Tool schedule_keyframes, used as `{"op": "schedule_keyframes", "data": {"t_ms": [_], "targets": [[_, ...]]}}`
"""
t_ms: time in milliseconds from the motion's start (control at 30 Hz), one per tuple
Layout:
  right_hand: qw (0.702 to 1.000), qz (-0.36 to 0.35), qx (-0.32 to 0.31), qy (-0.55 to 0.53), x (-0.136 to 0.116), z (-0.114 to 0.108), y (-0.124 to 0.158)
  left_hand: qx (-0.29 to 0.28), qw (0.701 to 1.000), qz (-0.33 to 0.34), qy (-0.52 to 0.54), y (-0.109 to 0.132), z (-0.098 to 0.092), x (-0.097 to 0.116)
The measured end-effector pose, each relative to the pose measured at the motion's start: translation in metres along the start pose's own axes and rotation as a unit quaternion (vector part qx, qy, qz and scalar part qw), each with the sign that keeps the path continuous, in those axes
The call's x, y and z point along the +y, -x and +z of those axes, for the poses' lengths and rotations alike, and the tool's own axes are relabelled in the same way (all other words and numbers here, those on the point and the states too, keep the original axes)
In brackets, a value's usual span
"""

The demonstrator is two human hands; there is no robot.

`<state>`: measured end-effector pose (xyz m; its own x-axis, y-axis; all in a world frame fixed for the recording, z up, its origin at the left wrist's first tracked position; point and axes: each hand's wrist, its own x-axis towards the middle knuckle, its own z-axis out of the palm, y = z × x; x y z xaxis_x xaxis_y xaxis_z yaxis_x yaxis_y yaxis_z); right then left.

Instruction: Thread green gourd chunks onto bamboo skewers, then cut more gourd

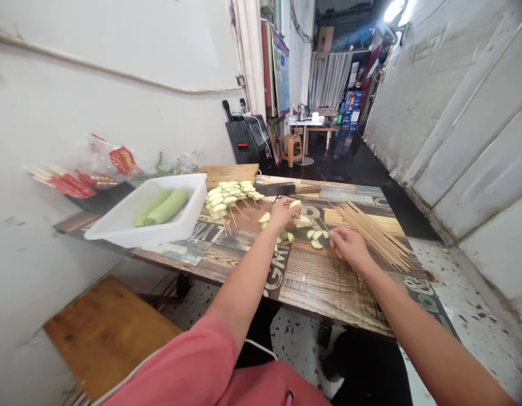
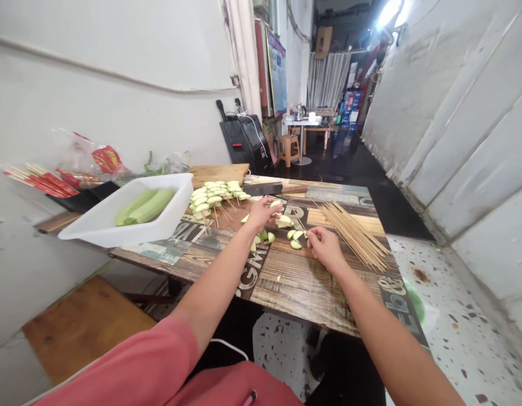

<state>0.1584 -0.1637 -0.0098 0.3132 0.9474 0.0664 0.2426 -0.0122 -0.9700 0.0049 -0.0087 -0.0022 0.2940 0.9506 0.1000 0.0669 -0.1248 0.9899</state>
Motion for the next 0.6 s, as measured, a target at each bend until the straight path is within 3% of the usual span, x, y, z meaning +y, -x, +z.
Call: {"op": "schedule_keyframes", "data": {"t_ms": [167,333,467,600], "targets": [[0.999,0.001,-0.04,-0.007,-0.011,0.006,0.009,-0.067,0.958,-0.129,0.246,0.003,0.001,0.013],[0.999,-0.032,-0.024,-0.013,-0.016,0.013,0.014,-0.146,0.904,-0.18,0.36,0.004,-0.001,0.02],[0.999,-0.037,-0.018,-0.021,-0.016,0.018,0.016,-0.133,0.874,-0.206,0.42,0.004,0.001,0.022],[0.999,-0.035,-0.016,-0.02,-0.014,0.02,0.017,-0.092,0.878,-0.224,0.413,0.005,0.004,0.022]]}}
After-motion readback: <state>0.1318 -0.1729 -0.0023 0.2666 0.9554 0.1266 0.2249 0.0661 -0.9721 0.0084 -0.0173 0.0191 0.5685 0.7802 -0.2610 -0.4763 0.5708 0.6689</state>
